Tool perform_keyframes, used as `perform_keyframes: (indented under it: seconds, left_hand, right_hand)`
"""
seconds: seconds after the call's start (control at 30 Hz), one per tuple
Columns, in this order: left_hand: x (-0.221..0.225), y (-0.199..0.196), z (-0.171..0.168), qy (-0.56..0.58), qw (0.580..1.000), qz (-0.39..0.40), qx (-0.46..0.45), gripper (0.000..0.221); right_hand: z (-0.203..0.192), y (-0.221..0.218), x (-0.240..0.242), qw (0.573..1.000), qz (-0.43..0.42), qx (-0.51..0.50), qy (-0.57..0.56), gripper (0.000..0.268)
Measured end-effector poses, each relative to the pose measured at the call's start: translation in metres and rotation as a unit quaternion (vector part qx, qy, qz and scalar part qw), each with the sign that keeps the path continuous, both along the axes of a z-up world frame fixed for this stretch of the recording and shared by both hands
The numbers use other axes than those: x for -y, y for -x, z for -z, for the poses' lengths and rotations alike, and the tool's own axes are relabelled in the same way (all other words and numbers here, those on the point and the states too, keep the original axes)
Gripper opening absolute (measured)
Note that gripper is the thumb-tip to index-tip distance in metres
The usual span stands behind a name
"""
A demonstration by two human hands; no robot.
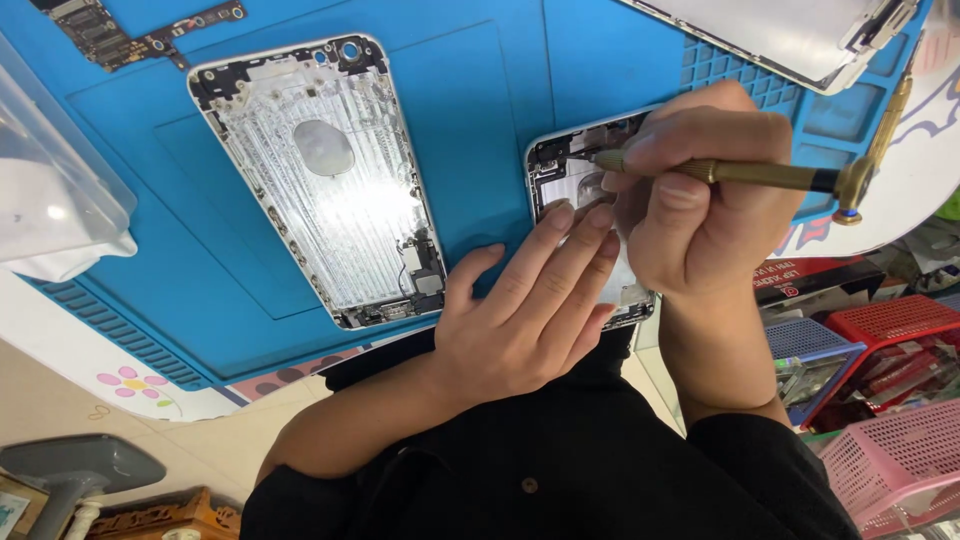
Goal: Technician disassembles and manipulates internal components of a mobile phone using specialized tools.
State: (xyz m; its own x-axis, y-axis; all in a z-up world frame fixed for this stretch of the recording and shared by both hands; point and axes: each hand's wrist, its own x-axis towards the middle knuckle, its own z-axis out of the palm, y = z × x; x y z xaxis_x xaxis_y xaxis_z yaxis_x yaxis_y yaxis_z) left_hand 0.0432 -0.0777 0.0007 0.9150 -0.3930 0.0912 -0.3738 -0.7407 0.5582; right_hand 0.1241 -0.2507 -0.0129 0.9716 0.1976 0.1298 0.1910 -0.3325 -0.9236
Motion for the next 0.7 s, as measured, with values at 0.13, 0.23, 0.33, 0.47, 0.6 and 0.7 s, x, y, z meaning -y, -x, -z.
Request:
perform_keyframes:
  seconds: [0.13, 0.23, 0.33, 0.47, 0.6, 0.7]
  left_hand:
    - [0.003, 0.001, 0.000, 0.018, 1.000, -0.014, -0.009, 0.045]
    - [0.003, 0.001, 0.000, 0.011, 1.000, -0.017, -0.008, 0.044]
    - [0.003, 0.000, 0.001, 0.010, 1.000, -0.016, -0.002, 0.045]
    - [0.002, -0.001, 0.000, 0.012, 1.000, -0.012, 0.008, 0.045]
    - [-0.001, -0.001, -0.002, 0.018, 1.000, -0.009, 0.024, 0.047]
    - [0.002, 0.000, -0.001, 0.017, 0.999, -0.017, 0.036, 0.045]
  right_hand:
    - [0.002, -0.001, 0.000, 1.000, 0.000, 0.018, 0.017, 0.039]
    - [0.000, -0.003, 0.000, 0.999, 0.001, 0.015, 0.039, 0.041]
    - [0.005, 0.000, 0.007, 0.997, -0.014, 0.050, 0.064, 0.035]
    - [-0.029, -0.017, -0.002, 0.980, -0.065, 0.093, 0.162, 0.014]
    - [-0.064, -0.023, 0.007, 0.958, -0.163, 0.079, 0.221, 0.014]
    - [-0.079, -0.031, 0.006, 0.926, -0.200, 0.144, 0.285, 0.024]
